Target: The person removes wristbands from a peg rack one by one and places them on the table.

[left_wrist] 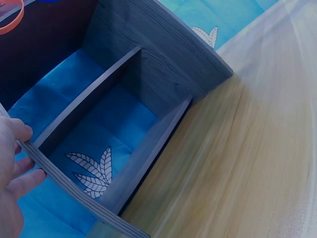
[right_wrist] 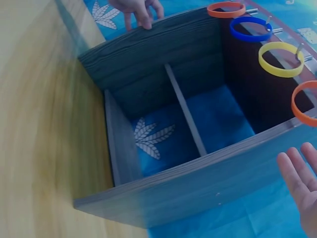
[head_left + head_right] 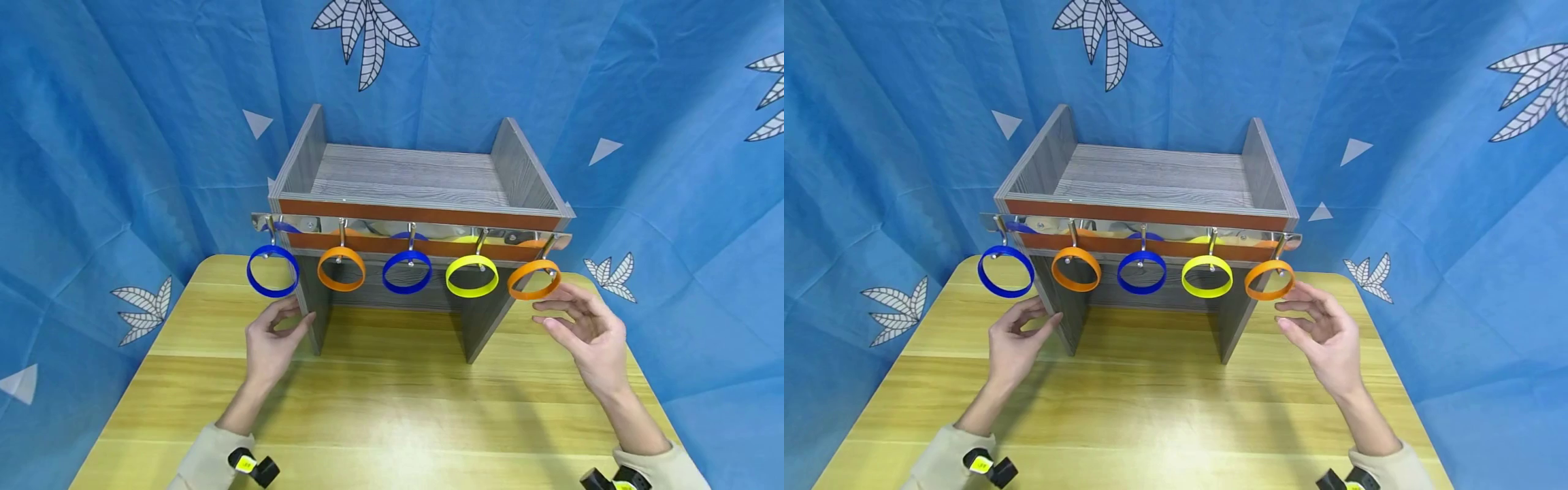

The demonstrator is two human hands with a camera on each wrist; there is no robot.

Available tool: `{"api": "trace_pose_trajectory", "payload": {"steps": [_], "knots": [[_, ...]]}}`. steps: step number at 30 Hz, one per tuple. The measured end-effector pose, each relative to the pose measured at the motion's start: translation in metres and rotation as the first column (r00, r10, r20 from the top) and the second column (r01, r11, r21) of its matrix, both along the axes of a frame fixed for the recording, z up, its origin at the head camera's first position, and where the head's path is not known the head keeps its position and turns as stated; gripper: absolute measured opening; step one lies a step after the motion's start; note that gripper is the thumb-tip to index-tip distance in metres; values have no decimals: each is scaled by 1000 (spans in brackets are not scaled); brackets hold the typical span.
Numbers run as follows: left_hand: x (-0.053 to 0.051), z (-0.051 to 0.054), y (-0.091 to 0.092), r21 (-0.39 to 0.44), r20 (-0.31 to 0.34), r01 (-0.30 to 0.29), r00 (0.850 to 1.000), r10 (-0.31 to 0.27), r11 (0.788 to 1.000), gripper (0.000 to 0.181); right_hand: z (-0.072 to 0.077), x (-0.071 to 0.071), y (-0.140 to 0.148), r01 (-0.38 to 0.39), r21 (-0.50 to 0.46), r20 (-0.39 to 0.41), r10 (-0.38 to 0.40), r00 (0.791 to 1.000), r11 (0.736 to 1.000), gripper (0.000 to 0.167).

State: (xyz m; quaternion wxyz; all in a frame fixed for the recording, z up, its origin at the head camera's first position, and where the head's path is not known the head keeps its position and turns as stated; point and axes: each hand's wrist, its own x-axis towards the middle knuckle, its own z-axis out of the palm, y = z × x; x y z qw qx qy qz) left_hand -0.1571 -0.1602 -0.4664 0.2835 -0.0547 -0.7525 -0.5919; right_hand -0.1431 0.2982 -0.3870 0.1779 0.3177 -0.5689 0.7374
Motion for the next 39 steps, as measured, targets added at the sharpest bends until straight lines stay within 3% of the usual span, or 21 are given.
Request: {"api": "trace_pose_trajectory", "payload": {"steps": [18,39], "knots": [[1,1,2,39,-6,15,1000,-15,999,33,31,-12,2,36,41,-35,-34,999,999,43],[1,1,2,3,-10,-6,1000,6,1000,32,44,-17,0,110,102,-28,-108,994,989,31]]}}
